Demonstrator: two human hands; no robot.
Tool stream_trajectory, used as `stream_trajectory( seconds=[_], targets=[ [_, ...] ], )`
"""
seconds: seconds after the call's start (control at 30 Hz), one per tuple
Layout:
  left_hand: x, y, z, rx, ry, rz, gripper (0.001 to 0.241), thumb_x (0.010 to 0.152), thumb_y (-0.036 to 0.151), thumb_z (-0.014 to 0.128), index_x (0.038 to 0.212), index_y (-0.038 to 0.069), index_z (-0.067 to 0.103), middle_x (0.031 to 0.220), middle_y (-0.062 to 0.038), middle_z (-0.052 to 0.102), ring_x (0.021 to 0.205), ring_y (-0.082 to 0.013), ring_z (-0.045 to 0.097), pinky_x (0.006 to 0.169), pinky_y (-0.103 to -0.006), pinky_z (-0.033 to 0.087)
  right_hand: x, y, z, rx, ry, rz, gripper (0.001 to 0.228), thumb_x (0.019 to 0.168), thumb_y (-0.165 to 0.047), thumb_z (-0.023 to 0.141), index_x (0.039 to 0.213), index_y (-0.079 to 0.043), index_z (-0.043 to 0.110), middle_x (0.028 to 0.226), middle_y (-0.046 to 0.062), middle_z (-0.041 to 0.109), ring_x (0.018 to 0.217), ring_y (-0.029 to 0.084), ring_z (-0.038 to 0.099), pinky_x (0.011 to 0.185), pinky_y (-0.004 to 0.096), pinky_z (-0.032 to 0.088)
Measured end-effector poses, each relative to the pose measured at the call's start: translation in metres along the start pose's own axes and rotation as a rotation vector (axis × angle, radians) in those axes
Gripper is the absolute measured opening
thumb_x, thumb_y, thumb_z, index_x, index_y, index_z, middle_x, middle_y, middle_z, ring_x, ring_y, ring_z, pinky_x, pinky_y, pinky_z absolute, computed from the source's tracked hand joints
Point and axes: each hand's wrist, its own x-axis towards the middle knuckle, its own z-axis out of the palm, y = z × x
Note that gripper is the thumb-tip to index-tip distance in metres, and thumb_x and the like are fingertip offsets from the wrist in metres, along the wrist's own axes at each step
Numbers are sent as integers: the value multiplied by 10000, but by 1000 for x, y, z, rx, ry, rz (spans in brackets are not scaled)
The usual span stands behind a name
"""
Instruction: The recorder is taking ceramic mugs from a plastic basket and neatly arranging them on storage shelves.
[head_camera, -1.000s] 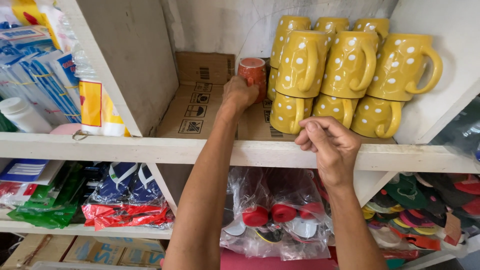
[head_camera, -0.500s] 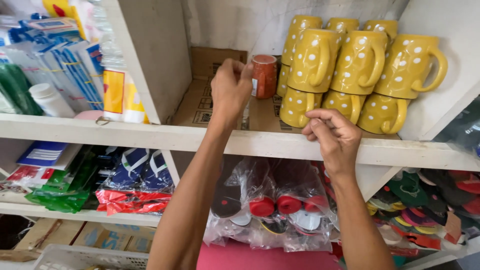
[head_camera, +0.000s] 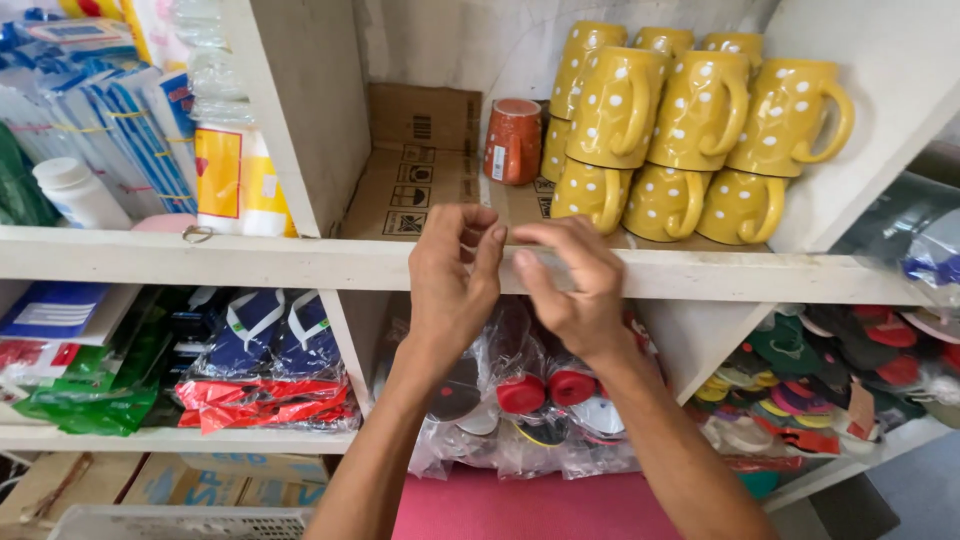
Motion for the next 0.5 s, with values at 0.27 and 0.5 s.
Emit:
stream_trajectory(
  seconds=[0.27,0.5],
  targets=[
    [-12,-1,-16,1,-16,-110,122,947,31,699,1050,-2,642,952,-115,655,751,-187,672,636,-310,537,-6,1,10,-12,-52,-2,132,906,-12,710,1038,-16,722,976,105,727,901,241,671,823,355,534],
    [-16,-1,-11,-64,-6,-88,125,959,42,691,1058,-9,633,969,-110,646,767,-174,661,645,-288,542,5,28,4,9,31,-2,142,989,8,654,1121,-11,704,1071,107,716,942,179,692,802,304,583]
  ],
)
